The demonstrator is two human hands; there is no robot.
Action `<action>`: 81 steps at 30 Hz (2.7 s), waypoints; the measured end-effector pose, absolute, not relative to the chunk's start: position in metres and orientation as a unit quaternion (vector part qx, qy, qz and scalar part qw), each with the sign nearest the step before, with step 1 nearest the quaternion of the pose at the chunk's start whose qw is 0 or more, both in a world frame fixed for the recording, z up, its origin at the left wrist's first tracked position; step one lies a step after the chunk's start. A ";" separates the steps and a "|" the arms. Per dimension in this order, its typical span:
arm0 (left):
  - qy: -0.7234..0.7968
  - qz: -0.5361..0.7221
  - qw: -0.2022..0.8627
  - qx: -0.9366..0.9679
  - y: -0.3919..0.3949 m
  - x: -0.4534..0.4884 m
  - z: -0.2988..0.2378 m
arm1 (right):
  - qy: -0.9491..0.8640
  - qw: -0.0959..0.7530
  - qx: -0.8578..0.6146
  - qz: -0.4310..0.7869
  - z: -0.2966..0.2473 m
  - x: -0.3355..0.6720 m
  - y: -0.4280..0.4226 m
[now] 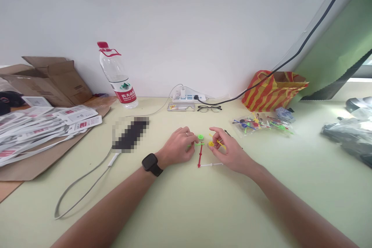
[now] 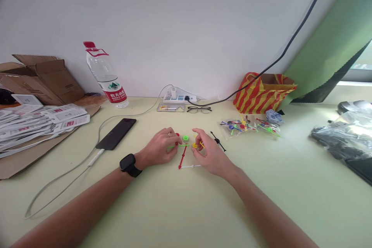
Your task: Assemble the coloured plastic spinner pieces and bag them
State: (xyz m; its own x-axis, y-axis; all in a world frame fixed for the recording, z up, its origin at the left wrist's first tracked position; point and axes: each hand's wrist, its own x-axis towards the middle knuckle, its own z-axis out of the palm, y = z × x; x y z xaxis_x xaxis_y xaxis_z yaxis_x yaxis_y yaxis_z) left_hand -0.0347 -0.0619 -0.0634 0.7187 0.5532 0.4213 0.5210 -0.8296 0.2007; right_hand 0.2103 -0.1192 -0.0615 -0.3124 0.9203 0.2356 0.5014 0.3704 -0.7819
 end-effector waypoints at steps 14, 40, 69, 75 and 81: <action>0.290 0.242 0.026 0.926 -0.061 -0.035 -0.064 | -0.756 0.341 -0.472 0.299 -0.062 0.211 -0.120; 0.292 0.249 0.026 0.923 -0.060 -0.036 -0.062 | -0.770 0.349 -0.470 0.253 -0.064 0.211 -0.119; 0.339 0.475 0.269 0.766 -0.068 -0.031 -0.041 | -0.781 0.430 -0.429 0.148 -0.063 0.206 -0.119; 0.259 0.386 0.430 0.774 -0.085 -0.011 -0.037 | -0.725 0.548 -0.409 0.090 -0.057 0.190 -0.132; 0.249 0.387 0.565 0.685 -0.089 -0.003 -0.041 | -0.723 0.553 -0.388 0.145 -0.058 0.186 -0.135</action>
State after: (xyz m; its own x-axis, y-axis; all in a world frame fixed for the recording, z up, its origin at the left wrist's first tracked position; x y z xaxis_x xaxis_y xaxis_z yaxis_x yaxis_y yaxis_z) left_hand -0.0027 -0.0892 -0.0413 0.5771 0.7780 0.2485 -0.0951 -0.2382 0.9666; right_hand 0.1859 -0.1350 -0.0581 -0.0873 0.7212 0.6872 0.4009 0.6570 -0.6385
